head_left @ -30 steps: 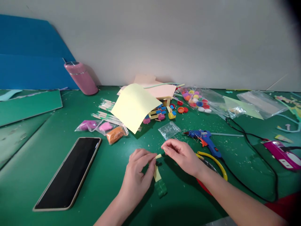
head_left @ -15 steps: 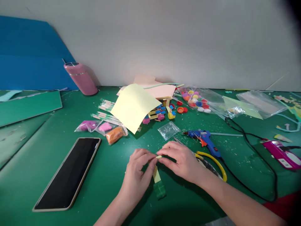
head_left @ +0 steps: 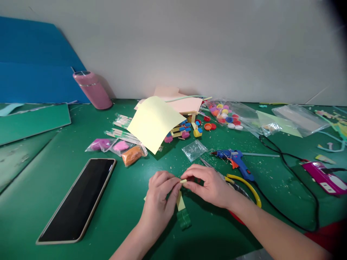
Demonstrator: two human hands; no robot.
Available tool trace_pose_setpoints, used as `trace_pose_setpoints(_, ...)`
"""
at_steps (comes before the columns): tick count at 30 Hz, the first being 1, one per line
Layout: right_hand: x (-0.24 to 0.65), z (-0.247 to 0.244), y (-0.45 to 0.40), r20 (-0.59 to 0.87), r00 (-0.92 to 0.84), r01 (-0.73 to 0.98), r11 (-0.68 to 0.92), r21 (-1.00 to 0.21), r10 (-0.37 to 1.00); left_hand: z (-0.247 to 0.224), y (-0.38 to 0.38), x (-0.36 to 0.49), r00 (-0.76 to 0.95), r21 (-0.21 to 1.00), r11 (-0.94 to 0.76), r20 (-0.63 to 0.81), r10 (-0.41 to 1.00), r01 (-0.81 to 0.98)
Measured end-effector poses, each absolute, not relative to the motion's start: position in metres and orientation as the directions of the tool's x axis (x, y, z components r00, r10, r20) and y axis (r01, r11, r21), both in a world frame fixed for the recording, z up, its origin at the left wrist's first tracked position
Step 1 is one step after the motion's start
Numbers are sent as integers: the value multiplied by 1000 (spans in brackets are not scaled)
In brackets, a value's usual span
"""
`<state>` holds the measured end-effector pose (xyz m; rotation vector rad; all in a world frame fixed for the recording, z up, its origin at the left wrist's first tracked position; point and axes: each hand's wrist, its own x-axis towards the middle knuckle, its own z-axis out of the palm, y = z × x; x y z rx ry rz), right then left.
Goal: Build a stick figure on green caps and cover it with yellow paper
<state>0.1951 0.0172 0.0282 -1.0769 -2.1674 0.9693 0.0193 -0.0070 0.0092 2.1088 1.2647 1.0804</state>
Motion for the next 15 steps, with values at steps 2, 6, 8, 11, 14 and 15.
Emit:
trace_pose_setpoints(2, 193, 30, 17, 10, -523, 410, 262, -873, 852, 9, -7, 20, 273, 668, -500, 421, 865, 551)
trace_pose_setpoints(6, 186, 28, 19, -199, -510, 284, -54, -957, 837, 9, -6, 21, 269, 588, -562, 513, 815, 581)
trace_pose_setpoints(8, 182, 26, 21, -257, -509, 215, -168, -962, 821, 8, -6, 20, 256, 564, -580, 551, 795, 588)
trace_pose_setpoints(11, 178, 24, 22, -260, -510, 182, -192, -964, 820, 7, -6, 20, 243, 540, -602, 591, 769, 589)
trace_pose_setpoints(14, 177, 23, 20, -247, -496, 177, -181, -967, 832, 7, -7, 20, 229, 530, -613, 617, 753, 586)
trace_pose_setpoints(15, 177, 23, 19, -236, -486, 180, -168, -969, 841, 7, -7, 20, 222, 531, -612, 622, 751, 586)
